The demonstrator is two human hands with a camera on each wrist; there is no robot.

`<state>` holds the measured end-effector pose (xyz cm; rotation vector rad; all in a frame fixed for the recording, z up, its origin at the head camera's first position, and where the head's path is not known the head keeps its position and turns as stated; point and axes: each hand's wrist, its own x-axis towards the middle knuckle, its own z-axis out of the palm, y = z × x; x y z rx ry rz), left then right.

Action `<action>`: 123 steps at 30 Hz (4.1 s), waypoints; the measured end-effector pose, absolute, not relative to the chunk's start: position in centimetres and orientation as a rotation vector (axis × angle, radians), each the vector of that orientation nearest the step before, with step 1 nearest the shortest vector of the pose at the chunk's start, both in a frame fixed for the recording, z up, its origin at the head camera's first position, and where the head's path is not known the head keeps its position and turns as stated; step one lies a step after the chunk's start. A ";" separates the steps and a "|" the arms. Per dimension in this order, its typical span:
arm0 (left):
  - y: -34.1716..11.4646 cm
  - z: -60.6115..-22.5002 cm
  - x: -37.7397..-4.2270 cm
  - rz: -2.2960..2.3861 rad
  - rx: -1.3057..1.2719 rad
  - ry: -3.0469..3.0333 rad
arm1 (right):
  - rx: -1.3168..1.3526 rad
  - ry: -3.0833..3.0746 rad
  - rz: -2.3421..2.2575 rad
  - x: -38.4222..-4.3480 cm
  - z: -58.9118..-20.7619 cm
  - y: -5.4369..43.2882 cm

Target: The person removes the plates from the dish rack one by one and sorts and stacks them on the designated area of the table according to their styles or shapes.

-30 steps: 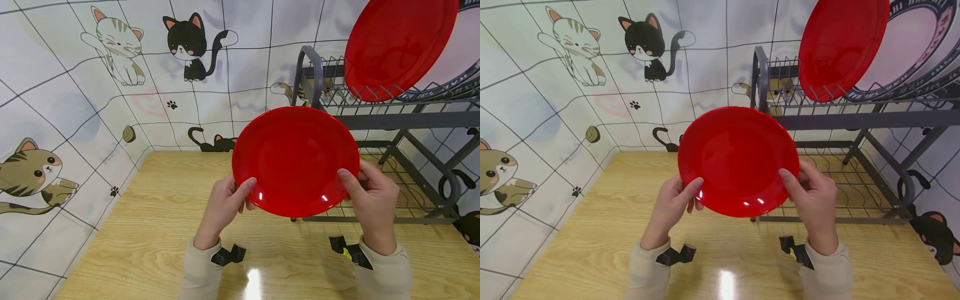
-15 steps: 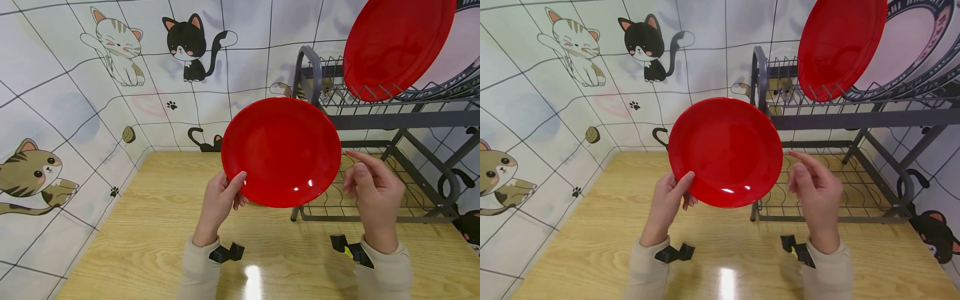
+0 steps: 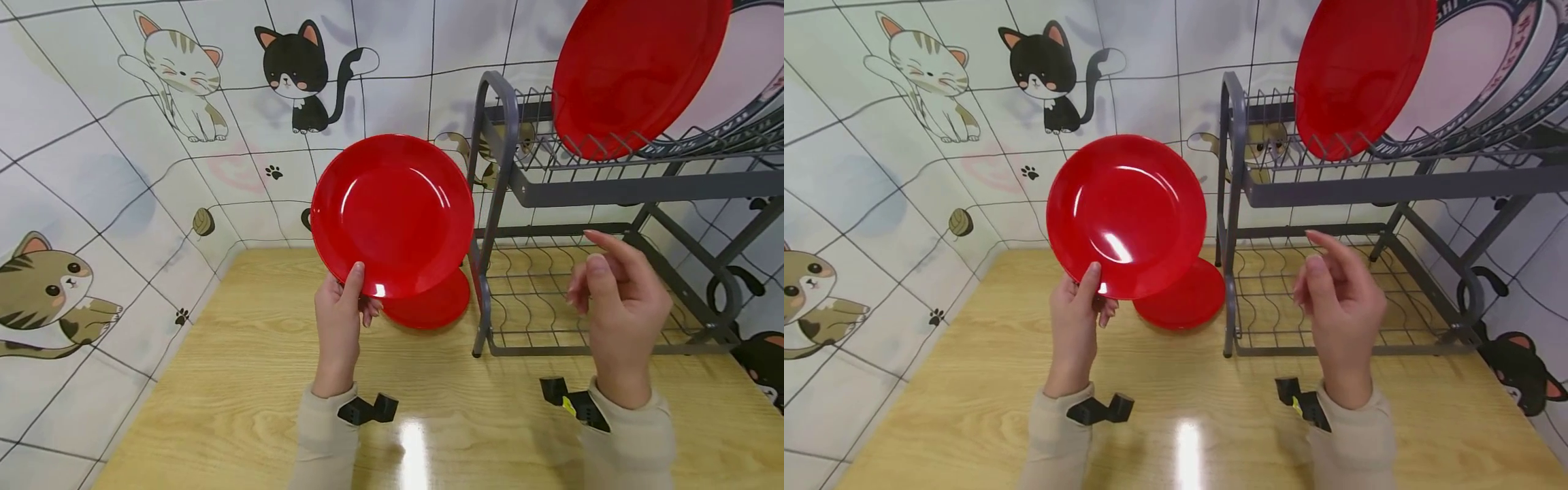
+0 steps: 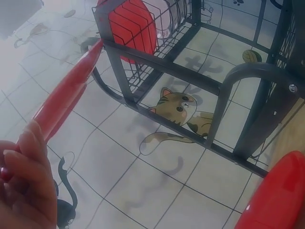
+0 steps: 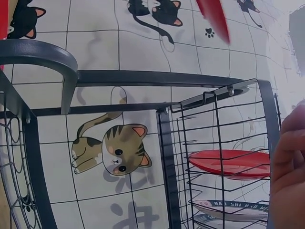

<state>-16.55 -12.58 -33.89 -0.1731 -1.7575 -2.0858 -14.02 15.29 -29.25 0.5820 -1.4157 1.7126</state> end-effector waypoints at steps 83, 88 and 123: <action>-10.8 -48.3 -22.5 -2.167 0.326 -2.198 | -0.034 -2.333 0.476 -21.7 -15.7 22.5; -10.9 -48.1 -22.4 -2.178 0.318 -2.222 | -0.070 -2.429 0.490 -22.0 -15.1 22.6; -11.0 -48.0 -22.3 -2.161 0.258 -2.233 | -0.205 -2.362 0.538 -21.9 -15.4 22.1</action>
